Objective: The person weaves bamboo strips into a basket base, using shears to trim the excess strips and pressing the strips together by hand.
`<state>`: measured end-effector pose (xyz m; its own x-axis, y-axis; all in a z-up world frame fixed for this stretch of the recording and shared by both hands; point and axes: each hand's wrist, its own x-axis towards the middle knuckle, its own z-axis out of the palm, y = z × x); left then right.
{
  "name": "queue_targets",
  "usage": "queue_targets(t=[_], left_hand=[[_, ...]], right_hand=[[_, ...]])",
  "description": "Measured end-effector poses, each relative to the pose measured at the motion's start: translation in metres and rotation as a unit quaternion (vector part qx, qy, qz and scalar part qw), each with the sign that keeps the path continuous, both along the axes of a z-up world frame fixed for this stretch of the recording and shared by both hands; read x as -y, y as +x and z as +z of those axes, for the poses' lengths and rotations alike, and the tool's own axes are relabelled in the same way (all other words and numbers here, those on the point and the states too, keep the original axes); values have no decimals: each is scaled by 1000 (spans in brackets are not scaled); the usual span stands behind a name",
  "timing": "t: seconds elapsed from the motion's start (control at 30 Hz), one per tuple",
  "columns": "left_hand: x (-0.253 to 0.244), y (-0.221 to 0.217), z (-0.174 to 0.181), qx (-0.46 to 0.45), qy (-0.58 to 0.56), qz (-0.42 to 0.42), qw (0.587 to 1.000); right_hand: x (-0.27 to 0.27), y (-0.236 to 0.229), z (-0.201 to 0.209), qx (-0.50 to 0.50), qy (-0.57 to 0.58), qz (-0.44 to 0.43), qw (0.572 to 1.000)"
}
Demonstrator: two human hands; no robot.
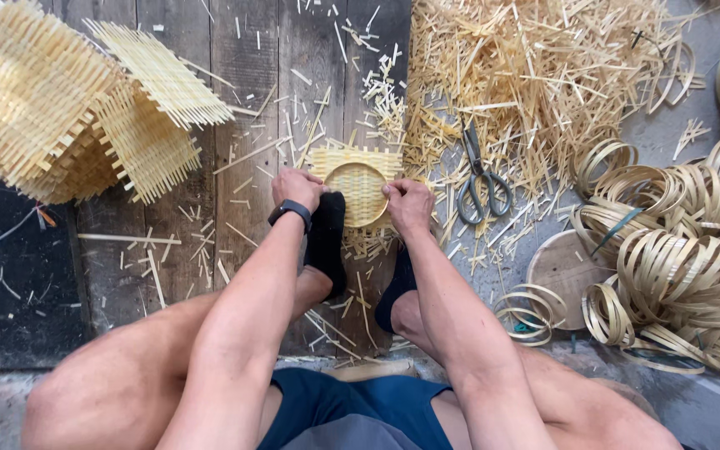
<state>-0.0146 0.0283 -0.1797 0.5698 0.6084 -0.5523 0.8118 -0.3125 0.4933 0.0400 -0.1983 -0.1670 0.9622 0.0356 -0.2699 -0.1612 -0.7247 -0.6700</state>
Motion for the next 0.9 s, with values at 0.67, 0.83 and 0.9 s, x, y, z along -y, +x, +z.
queue_targets(t=[0.67,0.83,0.9], left_hand=[[-18,-5,9,9,-98,-62,993],[12,30,29,309,169,-354,866],[18,41,21,374,158,-381,831]], right_hand=[[7,14,20,39,-21,68,997],[-34,-84,18,-391,214,-224,867],[-48,-102,-8,-372,296,-260,841]])
